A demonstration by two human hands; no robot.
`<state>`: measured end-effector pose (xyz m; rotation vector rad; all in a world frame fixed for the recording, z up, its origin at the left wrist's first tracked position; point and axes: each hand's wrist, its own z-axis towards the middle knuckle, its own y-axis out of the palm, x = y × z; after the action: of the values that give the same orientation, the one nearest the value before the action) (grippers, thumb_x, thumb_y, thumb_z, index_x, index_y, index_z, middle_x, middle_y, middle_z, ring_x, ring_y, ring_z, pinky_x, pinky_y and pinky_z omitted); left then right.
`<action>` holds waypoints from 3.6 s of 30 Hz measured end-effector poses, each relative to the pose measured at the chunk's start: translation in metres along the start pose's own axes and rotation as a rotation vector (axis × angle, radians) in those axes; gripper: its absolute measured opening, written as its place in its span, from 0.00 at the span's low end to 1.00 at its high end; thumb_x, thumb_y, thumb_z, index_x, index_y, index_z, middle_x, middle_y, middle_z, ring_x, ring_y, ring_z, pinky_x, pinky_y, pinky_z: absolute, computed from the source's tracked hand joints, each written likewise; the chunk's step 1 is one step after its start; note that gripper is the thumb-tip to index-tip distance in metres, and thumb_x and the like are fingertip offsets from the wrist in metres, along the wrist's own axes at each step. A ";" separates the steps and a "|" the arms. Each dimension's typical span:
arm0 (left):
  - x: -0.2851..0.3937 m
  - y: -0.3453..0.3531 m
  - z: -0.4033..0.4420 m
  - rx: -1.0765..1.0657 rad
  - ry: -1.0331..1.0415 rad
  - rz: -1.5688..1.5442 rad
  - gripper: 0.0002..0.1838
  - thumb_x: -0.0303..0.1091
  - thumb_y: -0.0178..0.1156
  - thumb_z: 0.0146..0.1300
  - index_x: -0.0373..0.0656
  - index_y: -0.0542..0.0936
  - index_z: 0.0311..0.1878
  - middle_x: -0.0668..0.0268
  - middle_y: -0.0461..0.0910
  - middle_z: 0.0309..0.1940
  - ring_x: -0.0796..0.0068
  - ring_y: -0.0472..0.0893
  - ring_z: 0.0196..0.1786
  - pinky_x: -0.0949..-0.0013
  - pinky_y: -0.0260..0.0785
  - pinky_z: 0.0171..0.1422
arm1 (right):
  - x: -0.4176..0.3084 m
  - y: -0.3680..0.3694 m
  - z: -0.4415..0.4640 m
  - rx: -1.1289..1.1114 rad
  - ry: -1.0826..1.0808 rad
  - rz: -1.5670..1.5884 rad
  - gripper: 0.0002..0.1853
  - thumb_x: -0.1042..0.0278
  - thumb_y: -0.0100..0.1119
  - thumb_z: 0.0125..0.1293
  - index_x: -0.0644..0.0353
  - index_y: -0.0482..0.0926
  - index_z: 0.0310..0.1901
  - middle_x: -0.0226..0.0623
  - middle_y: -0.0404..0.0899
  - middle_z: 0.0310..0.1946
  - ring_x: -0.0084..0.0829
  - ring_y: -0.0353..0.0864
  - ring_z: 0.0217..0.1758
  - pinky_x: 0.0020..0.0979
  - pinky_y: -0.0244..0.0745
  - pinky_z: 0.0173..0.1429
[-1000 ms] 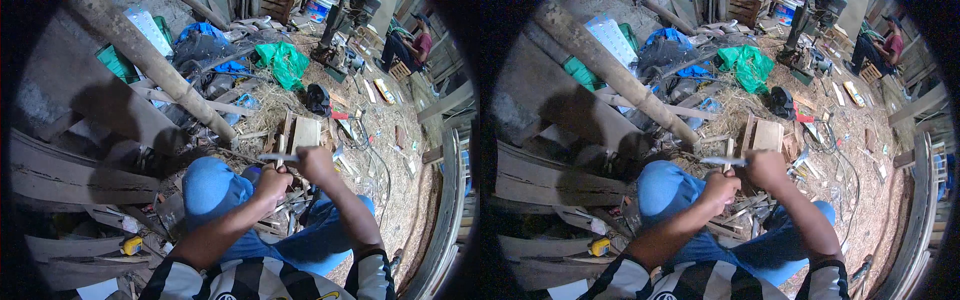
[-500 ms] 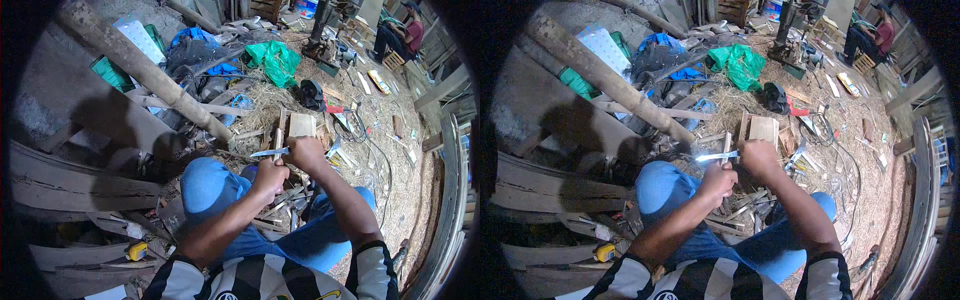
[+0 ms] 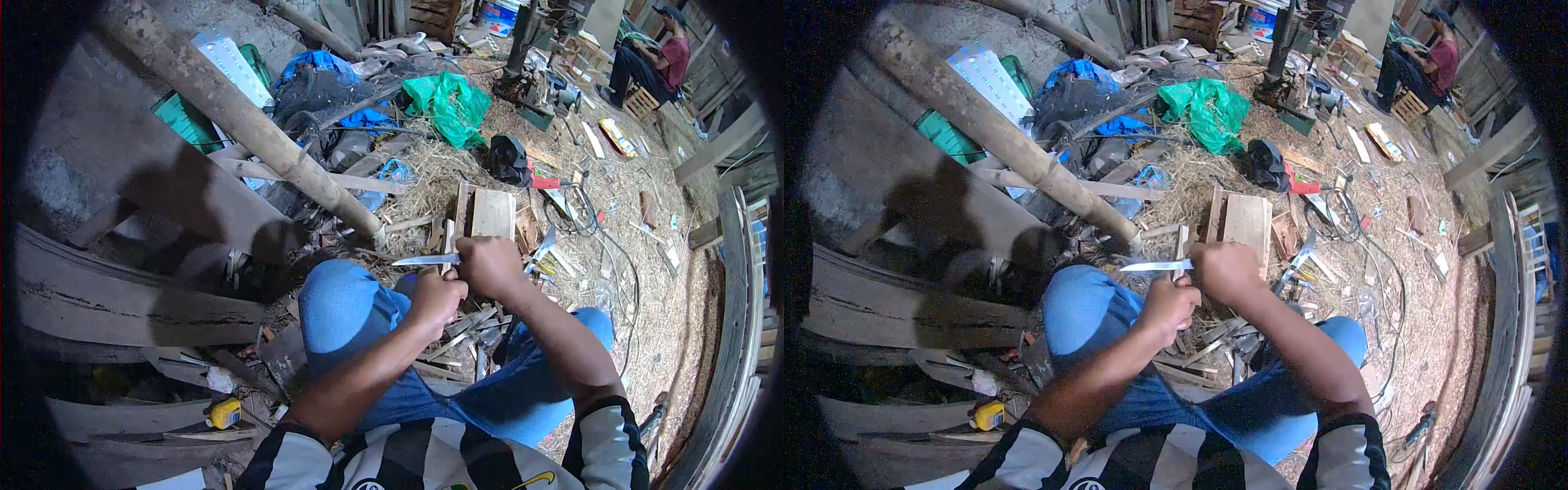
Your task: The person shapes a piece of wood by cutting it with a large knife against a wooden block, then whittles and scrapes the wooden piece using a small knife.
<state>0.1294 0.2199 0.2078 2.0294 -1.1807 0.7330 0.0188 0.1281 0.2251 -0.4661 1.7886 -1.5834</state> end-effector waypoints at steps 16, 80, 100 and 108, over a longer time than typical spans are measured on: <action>-0.026 -0.013 -0.006 -0.108 0.133 0.095 0.20 0.14 0.58 0.48 0.54 0.61 0.29 0.76 0.60 0.17 0.83 0.58 0.12 0.71 0.45 0.11 | 0.130 0.007 0.021 0.050 0.492 -0.090 0.08 0.71 0.56 0.58 0.61 0.84 0.36 0.52 0.84 0.32 0.51 0.86 0.38 0.49 0.80 0.41; 0.011 -0.021 -0.013 -0.298 -0.126 -0.357 0.20 0.15 0.54 0.51 0.56 0.60 0.24 0.79 0.55 0.13 0.85 0.52 0.10 0.74 0.42 0.11 | 0.022 -0.016 -0.008 -0.056 0.298 0.052 0.09 0.67 0.55 0.59 0.57 0.83 0.39 0.51 0.84 0.31 0.51 0.86 0.35 0.49 0.81 0.40; -0.014 0.011 -0.047 -0.294 -0.100 -0.296 0.22 0.12 0.57 0.49 0.55 0.61 0.24 0.77 0.59 0.13 0.84 0.57 0.10 0.75 0.45 0.11 | 0.116 0.016 0.011 0.222 0.418 -0.023 0.07 0.72 0.55 0.57 0.61 0.83 0.29 0.52 0.84 0.30 0.52 0.85 0.34 0.51 0.79 0.37; -0.007 0.000 -0.020 -0.227 -0.094 -0.358 0.20 0.14 0.55 0.51 0.56 0.59 0.24 0.78 0.56 0.14 0.84 0.51 0.11 0.74 0.41 0.12 | 0.002 -0.022 -0.017 -0.008 0.181 0.022 0.06 0.66 0.59 0.58 0.54 0.82 0.36 0.44 0.85 0.30 0.47 0.86 0.32 0.47 0.81 0.38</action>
<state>0.1232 0.2388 0.2146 2.0218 -0.8704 0.3165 0.0017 0.1350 0.2458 -0.3145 1.9281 -1.6479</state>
